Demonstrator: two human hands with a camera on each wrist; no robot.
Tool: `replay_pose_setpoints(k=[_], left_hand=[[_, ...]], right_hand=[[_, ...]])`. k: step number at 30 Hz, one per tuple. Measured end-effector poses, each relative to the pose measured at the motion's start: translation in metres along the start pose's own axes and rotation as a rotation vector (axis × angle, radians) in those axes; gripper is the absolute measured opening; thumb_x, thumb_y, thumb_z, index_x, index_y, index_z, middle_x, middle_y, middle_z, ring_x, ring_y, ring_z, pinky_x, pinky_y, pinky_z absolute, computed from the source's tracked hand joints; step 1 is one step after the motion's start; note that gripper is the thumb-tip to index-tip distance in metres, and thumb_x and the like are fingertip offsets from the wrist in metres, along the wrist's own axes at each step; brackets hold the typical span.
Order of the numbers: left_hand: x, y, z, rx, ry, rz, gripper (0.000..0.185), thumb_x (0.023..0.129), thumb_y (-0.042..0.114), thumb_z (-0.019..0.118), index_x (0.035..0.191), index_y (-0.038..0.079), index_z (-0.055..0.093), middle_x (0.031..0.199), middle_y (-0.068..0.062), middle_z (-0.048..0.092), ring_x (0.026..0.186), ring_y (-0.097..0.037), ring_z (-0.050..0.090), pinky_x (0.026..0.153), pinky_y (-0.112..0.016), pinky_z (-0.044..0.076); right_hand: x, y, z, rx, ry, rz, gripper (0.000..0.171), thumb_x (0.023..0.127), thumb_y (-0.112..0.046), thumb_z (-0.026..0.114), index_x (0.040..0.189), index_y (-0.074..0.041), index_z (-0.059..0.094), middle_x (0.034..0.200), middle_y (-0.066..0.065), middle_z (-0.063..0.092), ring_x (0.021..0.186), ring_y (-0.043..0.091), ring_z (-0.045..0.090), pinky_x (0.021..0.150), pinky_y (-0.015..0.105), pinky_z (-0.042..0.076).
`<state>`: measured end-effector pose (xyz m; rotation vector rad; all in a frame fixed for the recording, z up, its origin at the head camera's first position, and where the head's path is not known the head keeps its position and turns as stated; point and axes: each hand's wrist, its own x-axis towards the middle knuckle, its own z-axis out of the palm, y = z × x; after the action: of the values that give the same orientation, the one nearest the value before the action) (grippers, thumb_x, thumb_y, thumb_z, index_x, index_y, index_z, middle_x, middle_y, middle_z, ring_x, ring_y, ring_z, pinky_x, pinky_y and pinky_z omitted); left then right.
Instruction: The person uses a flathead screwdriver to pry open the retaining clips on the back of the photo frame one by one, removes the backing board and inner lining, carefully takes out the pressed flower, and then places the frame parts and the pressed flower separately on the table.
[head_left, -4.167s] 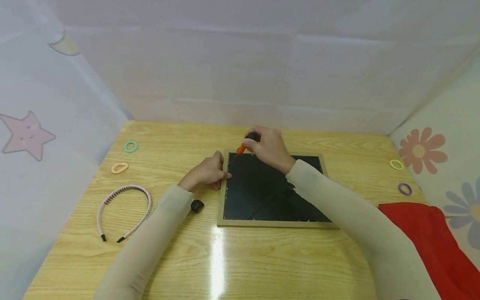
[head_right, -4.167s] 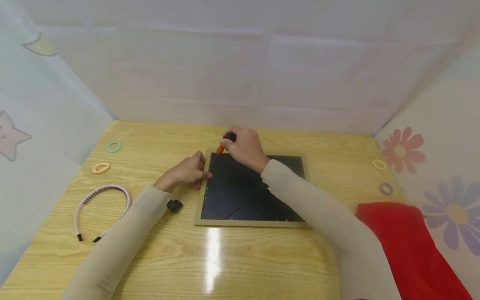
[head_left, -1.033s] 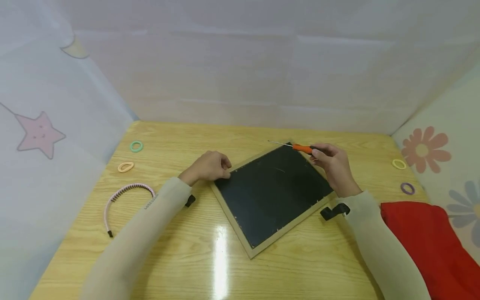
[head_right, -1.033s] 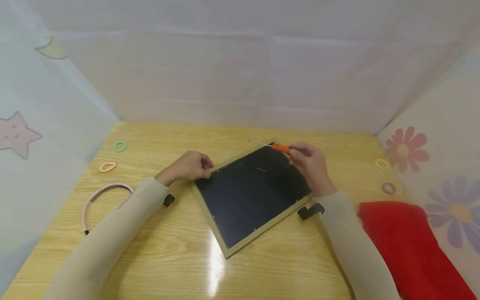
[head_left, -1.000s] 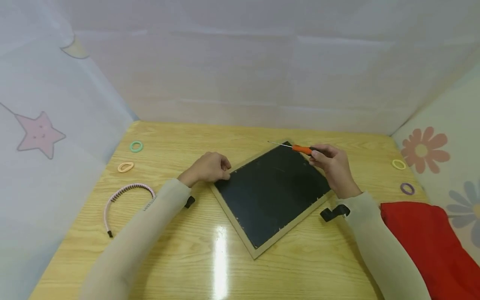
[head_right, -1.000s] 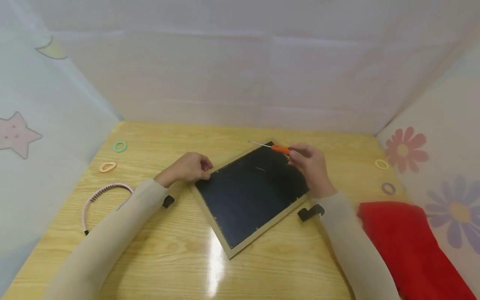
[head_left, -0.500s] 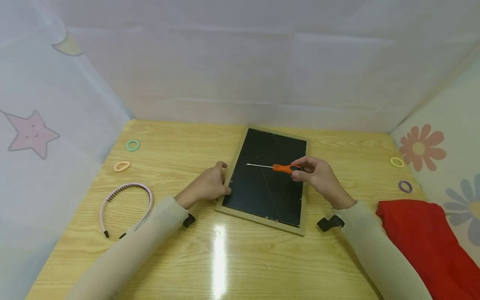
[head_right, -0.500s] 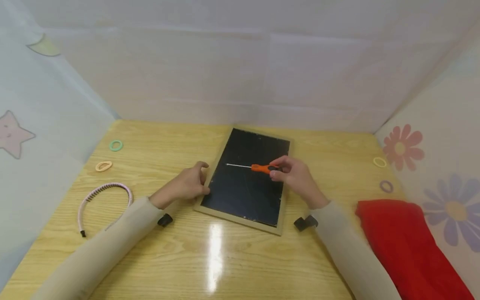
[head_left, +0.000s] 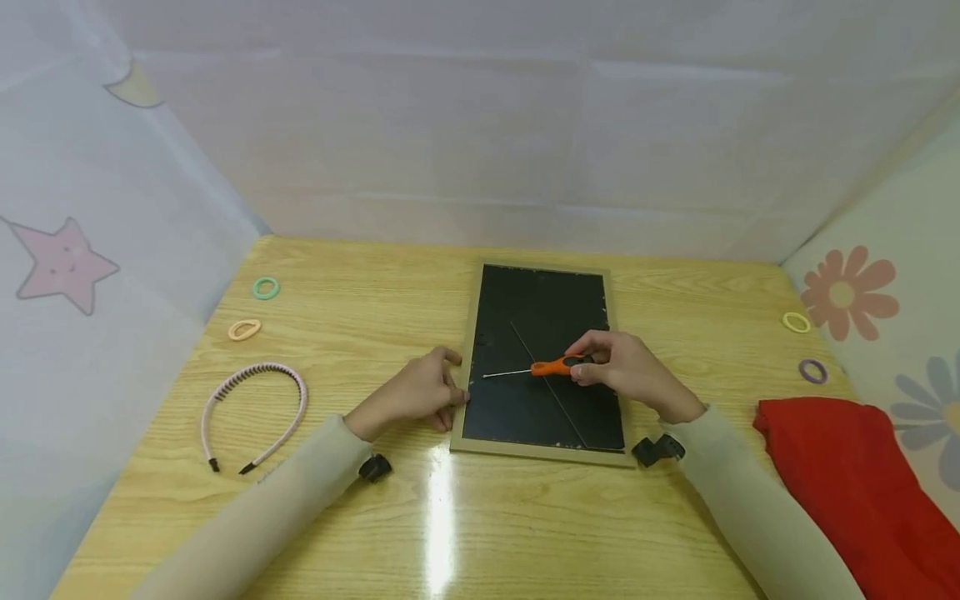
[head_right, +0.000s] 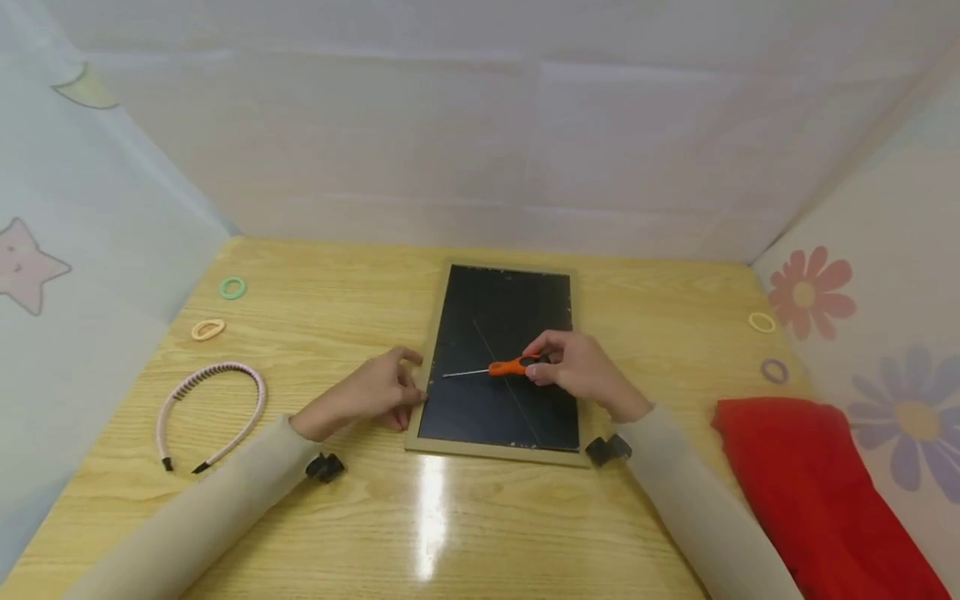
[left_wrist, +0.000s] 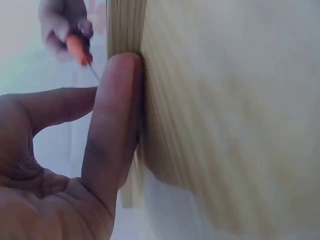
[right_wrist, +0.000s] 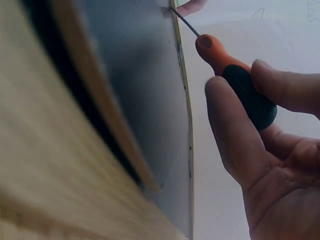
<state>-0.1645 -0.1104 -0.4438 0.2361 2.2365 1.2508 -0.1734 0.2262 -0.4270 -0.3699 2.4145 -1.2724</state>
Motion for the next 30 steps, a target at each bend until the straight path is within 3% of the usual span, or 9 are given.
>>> replay_pose_setpoints(k=[5, 11, 23, 30], left_hand=[[0.024, -0.002, -0.019, -0.068, 0.005, -0.027, 0.049, 0.096, 0.016, 0.066, 0.138, -0.002, 0.047, 0.085, -0.013, 0.072, 0.056, -0.02, 0.071, 0.057, -0.037, 0.064], [0.038, 0.002, -0.027, -0.028, -0.022, -0.028, 0.044, 0.097, 0.02, 0.069, 0.13, 0.002, 0.046, 0.078, -0.014, 0.07, 0.056, -0.023, 0.072, 0.058, -0.038, 0.065], [0.035, 0.0, -0.013, -0.137, -0.05, -0.067, 0.033, 0.099, 0.012, 0.065, 0.122, 0.001, 0.044, 0.075, -0.015, 0.068, 0.056, -0.023, 0.072, 0.057, -0.038, 0.065], [0.031, 0.0, -0.012, -0.167, -0.068, -0.048, 0.033, 0.1, 0.011, 0.063, 0.123, 0.0, 0.044, 0.073, -0.016, 0.068, 0.055, -0.023, 0.071, 0.058, -0.038, 0.065]], right_hand=[[0.001, -0.004, 0.003, -0.016, -0.031, 0.014, 0.025, 0.095, -0.016, 0.072, 0.118, -0.009, 0.067, 0.104, 0.012, 0.075, 0.088, 0.021, 0.075, 0.082, 0.036, 0.064], [0.0, -0.011, 0.013, -0.034, -0.026, 0.045, 0.025, 0.096, -0.014, 0.071, 0.118, -0.006, 0.067, 0.102, 0.012, 0.077, 0.086, 0.02, 0.075, 0.076, 0.034, 0.065], [-0.006, -0.016, 0.012, -0.098, -0.008, 0.027, 0.022, 0.095, -0.013, 0.071, 0.115, -0.006, 0.068, 0.097, 0.009, 0.075, 0.081, 0.019, 0.074, 0.074, 0.032, 0.064], [-0.007, -0.018, 0.017, -0.139, 0.052, 0.017, 0.02, 0.095, -0.016, 0.071, 0.114, -0.012, 0.069, 0.091, 0.005, 0.075, 0.077, 0.019, 0.068, 0.061, 0.028, 0.054]])
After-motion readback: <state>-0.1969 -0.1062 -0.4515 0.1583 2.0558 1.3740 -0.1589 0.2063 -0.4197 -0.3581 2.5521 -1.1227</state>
